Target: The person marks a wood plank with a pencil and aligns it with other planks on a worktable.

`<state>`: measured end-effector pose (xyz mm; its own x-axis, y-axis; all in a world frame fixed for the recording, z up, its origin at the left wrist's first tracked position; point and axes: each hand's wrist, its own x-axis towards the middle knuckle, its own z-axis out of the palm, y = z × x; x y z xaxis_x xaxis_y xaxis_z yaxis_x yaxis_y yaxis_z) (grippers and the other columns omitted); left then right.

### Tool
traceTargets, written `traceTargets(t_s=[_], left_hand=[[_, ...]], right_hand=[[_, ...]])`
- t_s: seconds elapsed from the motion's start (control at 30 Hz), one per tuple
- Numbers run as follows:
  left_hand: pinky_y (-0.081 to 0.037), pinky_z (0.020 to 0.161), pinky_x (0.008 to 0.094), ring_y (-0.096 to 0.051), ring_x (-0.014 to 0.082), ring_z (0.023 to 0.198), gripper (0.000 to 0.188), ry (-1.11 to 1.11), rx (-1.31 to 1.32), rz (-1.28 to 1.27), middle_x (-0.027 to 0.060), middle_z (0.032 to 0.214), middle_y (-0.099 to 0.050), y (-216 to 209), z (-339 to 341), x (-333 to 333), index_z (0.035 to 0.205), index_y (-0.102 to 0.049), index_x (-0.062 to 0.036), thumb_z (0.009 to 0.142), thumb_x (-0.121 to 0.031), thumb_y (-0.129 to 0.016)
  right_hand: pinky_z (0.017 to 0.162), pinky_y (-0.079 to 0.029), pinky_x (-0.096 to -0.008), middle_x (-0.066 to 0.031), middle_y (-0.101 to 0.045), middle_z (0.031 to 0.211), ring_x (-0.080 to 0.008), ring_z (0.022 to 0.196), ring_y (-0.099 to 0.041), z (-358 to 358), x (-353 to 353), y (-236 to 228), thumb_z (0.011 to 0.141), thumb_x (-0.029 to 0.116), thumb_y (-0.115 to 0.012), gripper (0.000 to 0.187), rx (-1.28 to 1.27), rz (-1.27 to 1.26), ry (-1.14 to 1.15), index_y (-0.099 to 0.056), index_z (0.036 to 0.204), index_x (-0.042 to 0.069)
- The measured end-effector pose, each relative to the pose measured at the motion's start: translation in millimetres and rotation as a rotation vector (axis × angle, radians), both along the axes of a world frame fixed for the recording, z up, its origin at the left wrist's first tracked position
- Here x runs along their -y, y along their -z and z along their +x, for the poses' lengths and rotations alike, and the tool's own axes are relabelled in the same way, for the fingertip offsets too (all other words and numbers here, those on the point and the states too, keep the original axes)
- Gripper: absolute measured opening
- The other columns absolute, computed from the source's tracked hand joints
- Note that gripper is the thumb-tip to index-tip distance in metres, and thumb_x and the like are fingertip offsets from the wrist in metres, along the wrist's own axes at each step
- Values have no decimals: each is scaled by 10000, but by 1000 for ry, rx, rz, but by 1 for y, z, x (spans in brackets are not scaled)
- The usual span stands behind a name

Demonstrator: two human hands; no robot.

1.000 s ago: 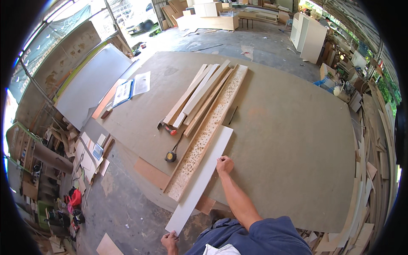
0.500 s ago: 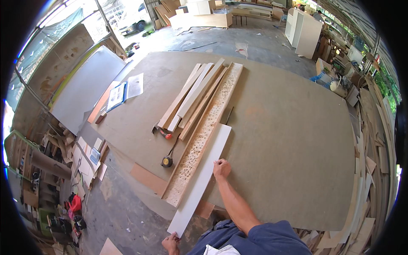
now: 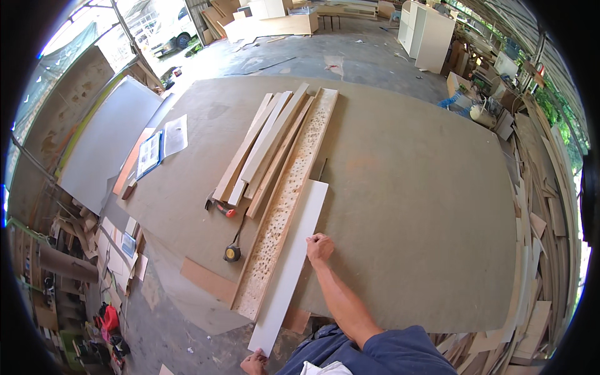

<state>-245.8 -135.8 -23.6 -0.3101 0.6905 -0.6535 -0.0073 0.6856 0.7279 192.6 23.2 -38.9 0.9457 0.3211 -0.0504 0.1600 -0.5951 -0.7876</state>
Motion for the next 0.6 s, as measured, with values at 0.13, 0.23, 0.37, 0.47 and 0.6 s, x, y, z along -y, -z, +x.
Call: traceTargets(t_s=[0.13, 0.23, 0.37, 0.47, 0.6], left_hand=[[-493, 411, 298, -556, 175, 437, 234, 21, -29, -33, 126, 581, -587, -10, 10, -6, 685, -551, 47, 790, -62, -729], [-478, 399, 291, -559, 179, 435, 233, -10, -8, -7, 130, 582, -590, -14, 20, -7, 677, -547, 43, 785, -51, -731], [-472, 392, 289, -570, 188, 440, 225, 4, -15, -23, 135, 585, -594, -11, 20, -12, 683, -553, 49, 781, -44, -733], [-467, 389, 285, -576, 195, 442, 218, 30, -10, -20, 139, 585, -595, -14, 28, -14, 690, -559, 54, 783, -41, -731], [-451, 390, 277, -575, 195, 442, 213, 27, 8, 17, 140, 586, -595, -5, 27, -16, 697, -562, 58, 780, -36, -734]], right_hand=[[617, -482, -386, -89, -656, 682, -266, 657, -635, 3, -3, -3, 677, 213, -800, 220, 1, 3, 22, -651, 641, 55], [615, -479, -386, -98, -650, 673, -269, 652, -634, 8, -5, -2, 672, 205, -801, 224, 24, 34, 23, -643, 636, 50], [616, -481, -385, -105, -650, 668, -270, 646, -635, 13, -9, -2, 671, 187, -798, 214, 47, 27, 21, -644, 647, 40], [627, -488, -382, -108, -656, 675, -268, 650, -640, 16, -9, -4, 676, 181, -794, 208, -7, 79, 36, -649, 656, 34], [635, -494, -383, -105, -662, 679, -268, 650, -644, 23, -12, -9, 682, 188, -789, 202, -55, 58, 13, -655, 667, 38]])
